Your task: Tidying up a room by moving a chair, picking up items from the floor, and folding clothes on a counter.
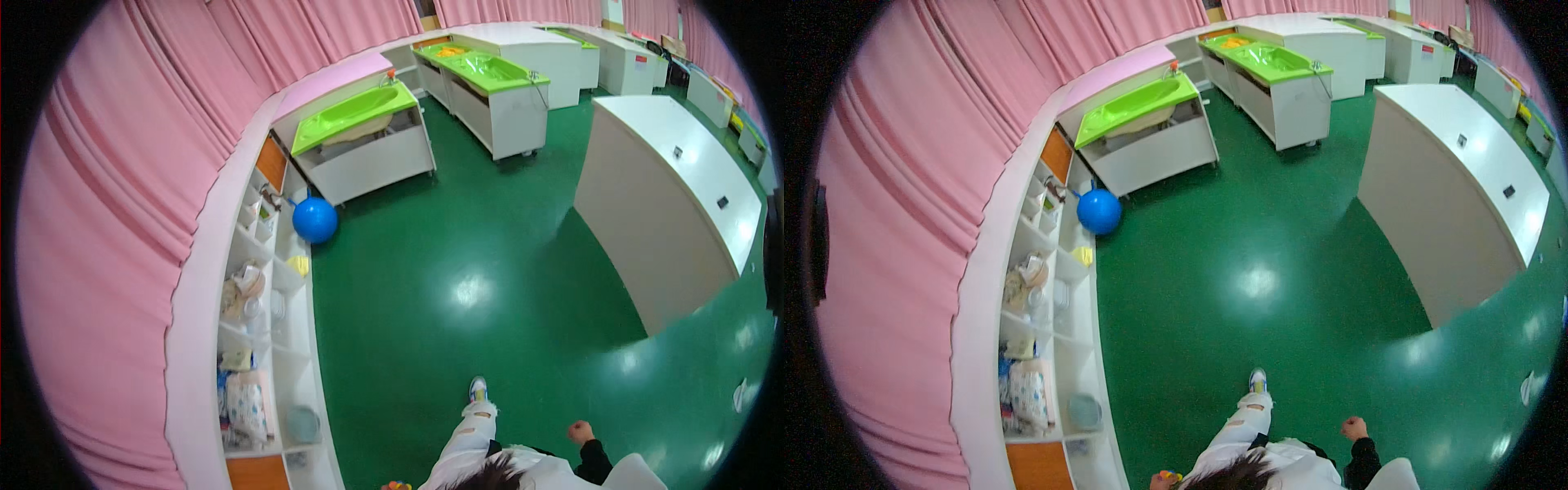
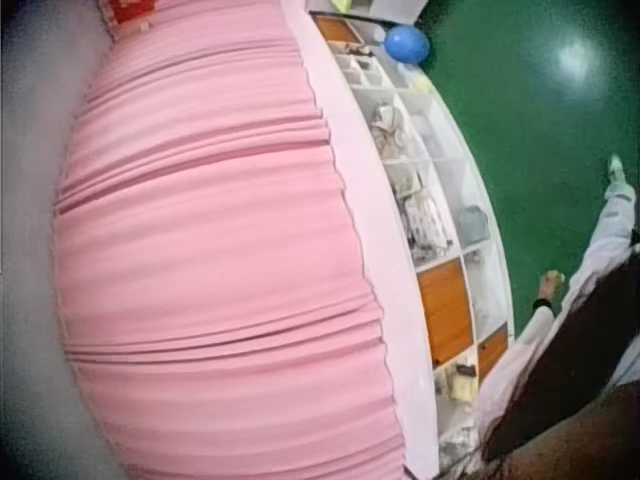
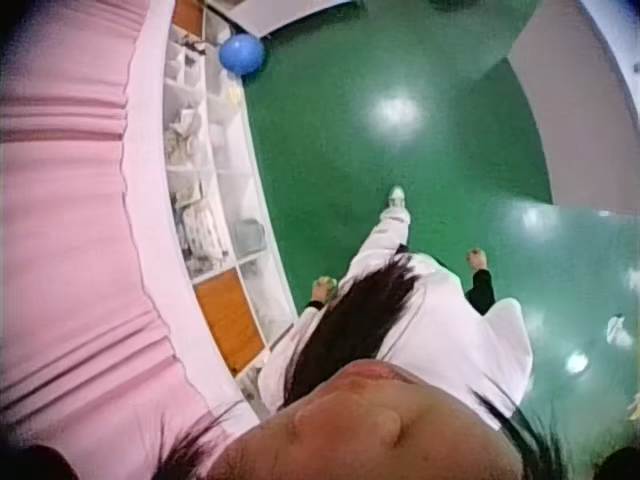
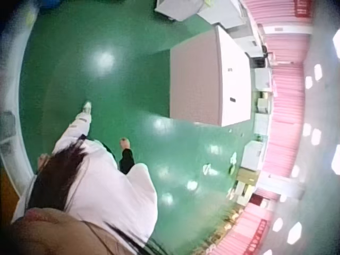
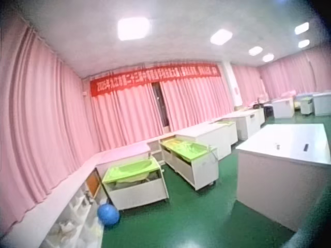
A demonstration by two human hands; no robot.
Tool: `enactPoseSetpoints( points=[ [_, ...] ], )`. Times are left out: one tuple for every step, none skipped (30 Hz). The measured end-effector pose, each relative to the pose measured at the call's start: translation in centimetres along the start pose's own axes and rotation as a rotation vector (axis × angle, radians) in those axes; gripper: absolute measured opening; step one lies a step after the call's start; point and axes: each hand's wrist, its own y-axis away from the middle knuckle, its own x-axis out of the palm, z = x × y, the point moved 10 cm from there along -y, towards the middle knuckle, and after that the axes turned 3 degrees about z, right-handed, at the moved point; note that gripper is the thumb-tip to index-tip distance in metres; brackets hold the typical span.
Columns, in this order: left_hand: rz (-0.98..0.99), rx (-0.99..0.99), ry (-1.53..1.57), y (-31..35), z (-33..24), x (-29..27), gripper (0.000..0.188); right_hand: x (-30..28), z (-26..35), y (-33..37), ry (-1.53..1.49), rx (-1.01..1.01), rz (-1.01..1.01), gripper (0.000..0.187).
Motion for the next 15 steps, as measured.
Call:
enactPoseSetpoints(
  points=[
    [0.018, 0.191, -0.309, -1.9, -2.0, 0.5, 0.016, -0.8, 0.5, -0.8, -0.08, 0.05, -0.031, 0.009],
    [0.02, 0.186, -0.298, -5.1, -1.9, -0.6, 0.016, -1.5, 1.0, -1.6, -0.16, 0.1, -0.062, 0.009],
    [0.07, 0.032, -0.094, -9.0, -1.8, -1.4, 0.021, -2.5, 2.0, -2.8, -0.147, 0.104, -0.076, 0.009],
    [0.111, -0.129, 0.106, -12.4, -1.8, -1.9, 0.035, -2.8, 3.3, -4.0, -0.204, 0.107, -0.076, 0.008],
    [-0.038, -0.219, 0.149, -15.7, -2.1, -4.0, 0.047, -2.4, 5.5, -5.4, -0.259, 0.104, -0.058, 0.008],
    [-0.195, -0.315, 0.187, -17.6, -2.0, -6.3, 0.06, -2.0, 7.8, -6.4, -0.28, 0.16, -0.025, 0.006],
    [-0.2, -0.294, 0.149, -20.6, -4.1, -7.5, 0.059, -2.2, 9.6, -7.0, -0.273, 0.171, -0.018, 0.006],
    [-0.201, -0.268, 0.111, -24.4, -7.8, -8.7, 0.057, -2.5, 11.2, -7.9, -0.262, 0.18, -0.03, 0.007],
    [-0.18, -0.234, 0.123, -27.7, -12.8, -9.2, 0.056, -3.0, 12.6, -9.2, -0.258, 0.189, -0.05, 0.008],
    [-0.177, -0.204, 0.137, -30.1, -16.9, -10.0, 0.055, -3.0, 14.4, -11.0, -0.256, 0.191, -0.042, 0.008],
    [-0.193, -0.213, 0.14, -32.1, -18.6, -11.1, 0.055, -2.8, 15.9, -13.4, -0.204, 0.182, -0.005, 0.009],
    [-0.197, -0.194, 0.132, -33.9, -19.8, -12.3, 0.054, -2.4, 17.2, -16.0, -0.147, 0.169, 0.034, 0.01],
    [-0.178, -0.17, 0.121, -36.4, -23.0, -12.4, 0.053, -2.7, 18.1, -18.4, -0.141, 0.174, 0.032, 0.01],
    [-0.17, -0.221, 0.094, -38.0, -25.5, -12.9, 0.053, -2.9, 19.4, -20.9, -0.153, 0.147, 0.036, 0.008],
    [-0.194, -0.233, 0.105, -38.7, -25.9, -13.7, 0.053, -2.5, 21.7, -24.0, -0.155, 0.106, 0.065, 0.007]
  ],
)
